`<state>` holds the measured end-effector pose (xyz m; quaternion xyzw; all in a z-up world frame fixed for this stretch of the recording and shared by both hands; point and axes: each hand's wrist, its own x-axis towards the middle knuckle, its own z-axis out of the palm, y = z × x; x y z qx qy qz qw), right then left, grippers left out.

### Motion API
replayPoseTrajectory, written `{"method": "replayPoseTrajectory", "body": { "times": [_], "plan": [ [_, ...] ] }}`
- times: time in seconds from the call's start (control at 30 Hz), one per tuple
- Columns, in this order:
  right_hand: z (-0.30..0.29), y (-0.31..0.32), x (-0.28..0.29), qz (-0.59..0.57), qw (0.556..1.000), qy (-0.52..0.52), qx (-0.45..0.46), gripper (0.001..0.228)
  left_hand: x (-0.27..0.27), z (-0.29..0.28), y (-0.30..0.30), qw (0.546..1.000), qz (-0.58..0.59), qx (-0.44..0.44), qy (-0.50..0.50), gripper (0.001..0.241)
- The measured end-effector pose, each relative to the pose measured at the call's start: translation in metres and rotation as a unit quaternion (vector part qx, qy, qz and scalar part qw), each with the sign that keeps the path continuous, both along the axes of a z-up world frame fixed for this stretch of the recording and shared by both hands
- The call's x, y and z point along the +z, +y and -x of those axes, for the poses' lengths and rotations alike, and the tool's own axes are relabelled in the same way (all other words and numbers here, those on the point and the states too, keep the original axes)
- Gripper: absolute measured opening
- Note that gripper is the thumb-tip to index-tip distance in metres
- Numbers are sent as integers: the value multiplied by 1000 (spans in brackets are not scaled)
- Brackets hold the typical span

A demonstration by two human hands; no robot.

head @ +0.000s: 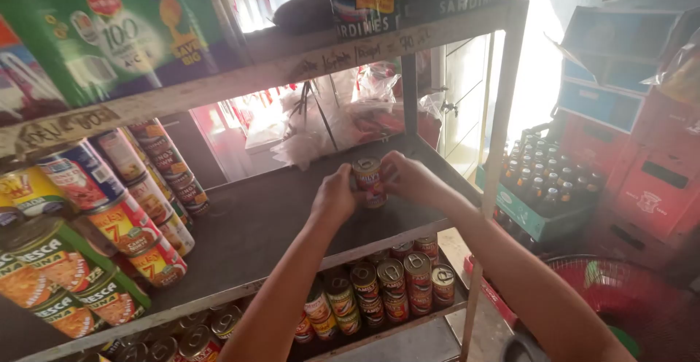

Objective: Organizing and stocking various canned goods onto retail shelves in a grocery store.

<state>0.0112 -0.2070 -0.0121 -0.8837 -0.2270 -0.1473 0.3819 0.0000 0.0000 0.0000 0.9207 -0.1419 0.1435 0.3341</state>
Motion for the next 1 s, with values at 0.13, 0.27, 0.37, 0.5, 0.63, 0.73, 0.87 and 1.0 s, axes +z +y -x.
{"method": "replayPoseTrajectory", "body": {
  "times": [0.13, 0.27, 0.37, 0.5, 0.63, 0.73, 0.87, 1.0],
  "plan": [
    [-73, -26, -3, 15, 998, 28, 57, 48, -7, -55, -21, 999, -25, 8, -21, 58],
    [-134, -37, -16, 72, 995, -44, -48, 43, -25, -117, -48, 998, -22, 20, -57, 50],
    [-154, -39, -9, 75, 991, -45, -100, 48, -35, -158, -67, 997, -1, 23, -71, 38],
    [-172, -39, -12, 31, 987, -25, -154, 57, -37, -199, -79, 999, -18, 46, -23, 29],
    [-184, -42, -20, 0, 987, -22, -160, 57, -37, -205, -73, 999, 0, 28, -25, 30],
    [-181, -42, -23, -16, 988, -10, -155, 52, -38, -200, -67, 1000, -5, 9, -27, 45],
    [-153, -32, -6, -44, 987, 26, -152, 51, -41, -203, -59, 987, -14, -159, -22, 54],
    [-137, -35, -7, -19, 986, -75, -146, 54, -45, -187, -58, 984, -89, -152, 4, 46]
  ]
}}
